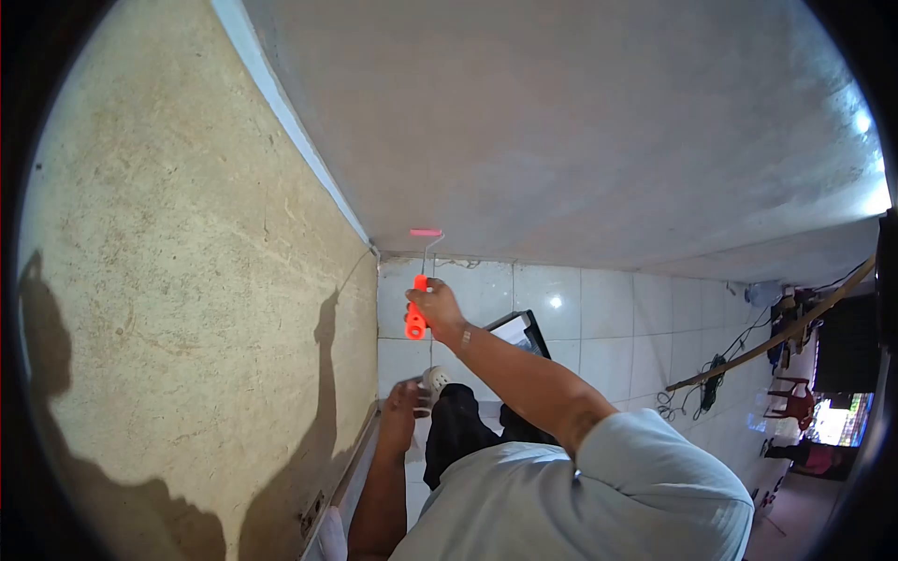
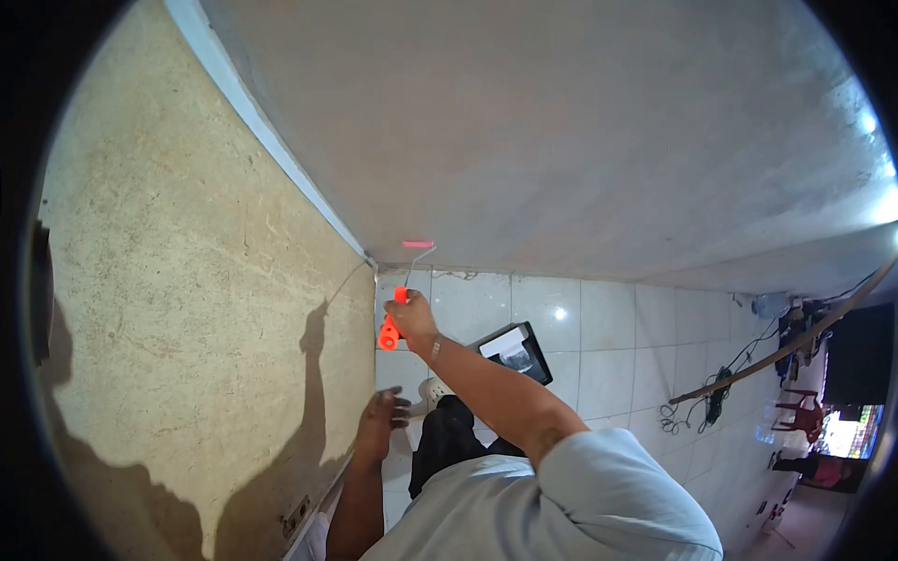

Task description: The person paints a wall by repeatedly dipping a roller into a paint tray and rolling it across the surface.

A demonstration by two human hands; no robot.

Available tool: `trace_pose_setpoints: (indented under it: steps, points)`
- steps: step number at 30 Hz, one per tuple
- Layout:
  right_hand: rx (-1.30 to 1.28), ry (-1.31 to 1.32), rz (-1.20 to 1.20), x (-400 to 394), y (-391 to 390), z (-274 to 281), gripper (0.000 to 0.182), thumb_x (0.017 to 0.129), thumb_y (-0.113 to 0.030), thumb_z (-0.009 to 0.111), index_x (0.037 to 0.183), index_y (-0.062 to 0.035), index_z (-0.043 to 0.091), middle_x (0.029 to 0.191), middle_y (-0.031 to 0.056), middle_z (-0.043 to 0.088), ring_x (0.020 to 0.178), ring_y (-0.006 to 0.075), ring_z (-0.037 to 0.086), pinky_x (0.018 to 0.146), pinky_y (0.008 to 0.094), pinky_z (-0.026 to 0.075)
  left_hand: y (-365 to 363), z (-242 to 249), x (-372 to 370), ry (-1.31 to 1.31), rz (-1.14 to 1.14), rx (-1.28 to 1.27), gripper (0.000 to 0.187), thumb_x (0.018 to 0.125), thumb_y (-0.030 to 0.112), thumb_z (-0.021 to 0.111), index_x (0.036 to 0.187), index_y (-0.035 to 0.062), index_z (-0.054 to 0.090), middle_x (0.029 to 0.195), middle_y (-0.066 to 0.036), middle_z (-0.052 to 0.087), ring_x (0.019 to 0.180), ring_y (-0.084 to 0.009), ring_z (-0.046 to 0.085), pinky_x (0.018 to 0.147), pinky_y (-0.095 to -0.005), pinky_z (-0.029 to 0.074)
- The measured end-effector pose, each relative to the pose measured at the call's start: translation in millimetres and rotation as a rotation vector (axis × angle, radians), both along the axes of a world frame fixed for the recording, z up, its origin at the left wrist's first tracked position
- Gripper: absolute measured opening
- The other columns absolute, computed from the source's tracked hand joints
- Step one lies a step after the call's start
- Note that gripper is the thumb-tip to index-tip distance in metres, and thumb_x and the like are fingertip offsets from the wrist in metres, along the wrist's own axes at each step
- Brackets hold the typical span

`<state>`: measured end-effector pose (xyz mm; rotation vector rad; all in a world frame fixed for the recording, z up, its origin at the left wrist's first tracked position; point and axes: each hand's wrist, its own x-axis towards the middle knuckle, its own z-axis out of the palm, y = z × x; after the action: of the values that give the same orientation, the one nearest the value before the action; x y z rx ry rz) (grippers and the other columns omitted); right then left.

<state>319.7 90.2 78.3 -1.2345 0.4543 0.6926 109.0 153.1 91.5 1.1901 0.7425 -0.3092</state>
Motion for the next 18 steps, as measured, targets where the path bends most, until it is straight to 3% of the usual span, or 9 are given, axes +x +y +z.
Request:
trace_pose_setpoints:
  steps: [2, 4, 7, 9, 10, 11, 13, 15, 18]
  points:
    - [-0.018, -0.057, 0.019, -9, 19, -25, 0.061, 0.085, -0.007, 0.063, 0.135, 0.0090, 0.032, 0.081, 0.0145, 0.059, 0.062, 0.0232, 0.061, 0.053, 0.0357, 0.053, 8, 27, 19, -0.090, 0.094, -0.046, 0.056, 0.100, 0.049, 0.038, 0.129, 0.0025, 0.047, 0.101, -0.011, 0.063, 0.078, -0.0165, 0.062, 0.067, -0.0292, 0.051]
    - [-0.084, -0.193, 0.068, -34, 16, -7, 0.062, 0.085, -0.007, 0.062, 0.136, 0.0100, 0.030, 0.082, 0.0146, 0.060, 0.063, 0.0216, 0.061, 0.054, 0.0339, 0.052, 18, 49, 21, -0.088, 0.116, -0.118, 0.058, 0.099, 0.051, 0.038, 0.130, 0.0027, 0.046, 0.103, -0.012, 0.062, 0.080, -0.0170, 0.062, 0.069, -0.0303, 0.051]
    - [-0.193, -0.383, 0.125, -81, -13, 111, 0.063, 0.086, -0.011, 0.062, 0.135, 0.0114, 0.030, 0.086, 0.0164, 0.063, 0.067, 0.0199, 0.063, 0.057, 0.0326, 0.051, 12, 117, 36, -0.143, 0.108, -0.144, 0.067, 0.095, 0.059, 0.040, 0.130, 0.0023, 0.045, 0.106, -0.013, 0.061, 0.083, -0.0185, 0.062, 0.071, -0.0324, 0.052]
    - [-0.228, -0.395, 0.143, -86, -25, 131, 0.063, 0.086, -0.011, 0.062, 0.135, 0.0112, 0.031, 0.088, 0.0166, 0.063, 0.068, 0.0202, 0.063, 0.057, 0.0332, 0.051, -3, 144, 45, -0.373, 0.132, -0.138, 0.070, 0.093, 0.062, 0.042, 0.130, 0.0023, 0.044, 0.108, -0.013, 0.061, 0.079, -0.0195, 0.063, 0.067, -0.0323, 0.052]
    - [-0.260, -0.400, 0.171, -87, -29, 134, 0.063, 0.086, -0.012, 0.063, 0.135, 0.0110, 0.031, 0.089, 0.0168, 0.063, 0.069, 0.0204, 0.063, 0.057, 0.0339, 0.050, 11, 136, 40, -0.362, -0.075, -0.051, 0.068, 0.094, 0.059, 0.043, 0.129, 0.0019, 0.044, 0.111, -0.015, 0.060, 0.076, -0.0208, 0.063, 0.061, -0.0325, 0.052]
    - [-0.255, -0.399, 0.152, -82, -27, 121, 0.063, 0.086, -0.012, 0.063, 0.135, 0.0110, 0.031, 0.089, 0.0168, 0.063, 0.069, 0.0204, 0.063, 0.057, 0.0339, 0.050, 14, 126, 45, -0.362, -0.094, -0.046, 0.068, 0.094, 0.059, 0.043, 0.129, 0.0019, 0.044, 0.111, -0.015, 0.060, 0.076, -0.0208, 0.063, 0.061, -0.0325, 0.052]
    - [-0.246, -0.279, 0.126, -55, -6, 56, 0.059, 0.084, -0.025, 0.064, 0.124, 0.0121, 0.042, 0.102, 0.0272, 0.060, 0.094, 0.0363, 0.062, 0.084, 0.0413, 0.048, 14, 95, 64, 0.021, 0.027, -0.157, 0.066, 0.094, 0.057, 0.045, 0.128, 0.0011, 0.044, 0.106, -0.015, 0.060, 0.072, -0.0209, 0.063, 0.057, -0.0318, 0.051]
    - [-0.122, -0.166, 0.043, -36, 17, -53, 0.052, 0.085, -0.022, 0.063, 0.120, 0.0100, 0.042, 0.098, 0.0247, 0.061, 0.089, 0.0345, 0.064, 0.081, 0.0448, 0.050, 20, 56, 70, 0.055, 0.024, -0.023, 0.063, 0.094, 0.057, 0.040, 0.126, 0.0035, 0.049, 0.101, -0.015, 0.064, 0.065, -0.0198, 0.061, 0.054, -0.0324, 0.048]
    - [0.168, 0.055, -0.145, -38, 0, -42, 0.039, 0.087, -0.019, 0.059, 0.114, 0.0032, 0.043, 0.093, 0.0207, 0.062, 0.082, 0.0311, 0.064, 0.074, 0.0470, 0.052, 22, 48, 64, 0.237, -0.115, -0.091, 0.062, 0.093, 0.058, 0.045, 0.124, 0.0052, 0.047, 0.094, -0.014, 0.065, 0.060, -0.0188, 0.060, 0.053, -0.0328, 0.048]
